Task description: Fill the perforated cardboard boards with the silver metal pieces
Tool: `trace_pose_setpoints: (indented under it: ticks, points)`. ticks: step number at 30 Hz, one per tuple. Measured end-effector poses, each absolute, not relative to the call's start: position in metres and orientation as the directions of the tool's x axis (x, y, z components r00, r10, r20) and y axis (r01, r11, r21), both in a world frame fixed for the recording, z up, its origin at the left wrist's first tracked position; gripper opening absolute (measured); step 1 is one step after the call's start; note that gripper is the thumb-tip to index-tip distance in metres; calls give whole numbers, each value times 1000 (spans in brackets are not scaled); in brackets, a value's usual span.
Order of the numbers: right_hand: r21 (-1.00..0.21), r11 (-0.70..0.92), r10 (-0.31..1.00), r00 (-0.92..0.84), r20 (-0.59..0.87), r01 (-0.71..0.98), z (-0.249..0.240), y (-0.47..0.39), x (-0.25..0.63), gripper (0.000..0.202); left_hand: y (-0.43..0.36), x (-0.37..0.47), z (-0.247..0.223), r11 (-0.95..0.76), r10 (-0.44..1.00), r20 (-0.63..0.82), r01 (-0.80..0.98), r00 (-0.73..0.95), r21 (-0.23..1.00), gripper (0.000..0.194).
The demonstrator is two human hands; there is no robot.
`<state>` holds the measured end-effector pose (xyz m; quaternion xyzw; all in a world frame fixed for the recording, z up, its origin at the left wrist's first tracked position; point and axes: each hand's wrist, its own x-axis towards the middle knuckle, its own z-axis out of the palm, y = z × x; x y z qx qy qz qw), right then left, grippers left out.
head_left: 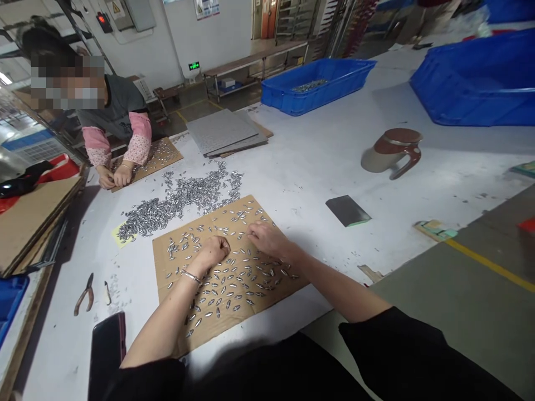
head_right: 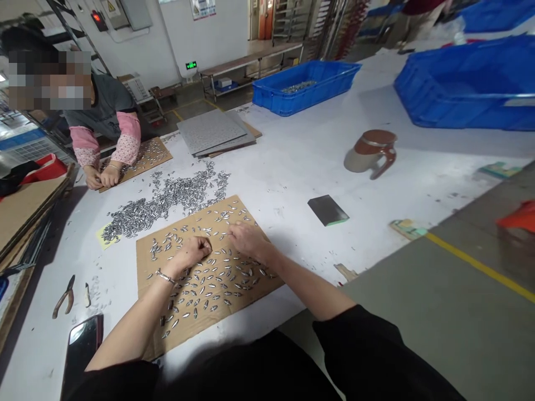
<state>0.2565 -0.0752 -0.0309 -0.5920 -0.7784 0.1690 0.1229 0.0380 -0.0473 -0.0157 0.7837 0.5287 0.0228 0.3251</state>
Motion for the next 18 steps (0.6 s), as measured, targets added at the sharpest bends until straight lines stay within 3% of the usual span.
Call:
trace_pose_setpoints:
  ticks: [5, 13, 18]
  points:
    - [-346, 191, 973, -225, -58, 918, -30, -65, 261, 27, -45, 41, -12, -264, 841, -309, 836, 443, 481, 24]
    - [-240, 317, 932, -349, -102, 917, -11, -60, 247, 23, -52, 45, -11, -317, 861, -280, 879, 424, 357, 24]
    - [-215, 329, 933, -351, -76, 920, -18, -60, 252, 26, -51, 43, -4, -333, 895, -184, 883, 407, 331, 24]
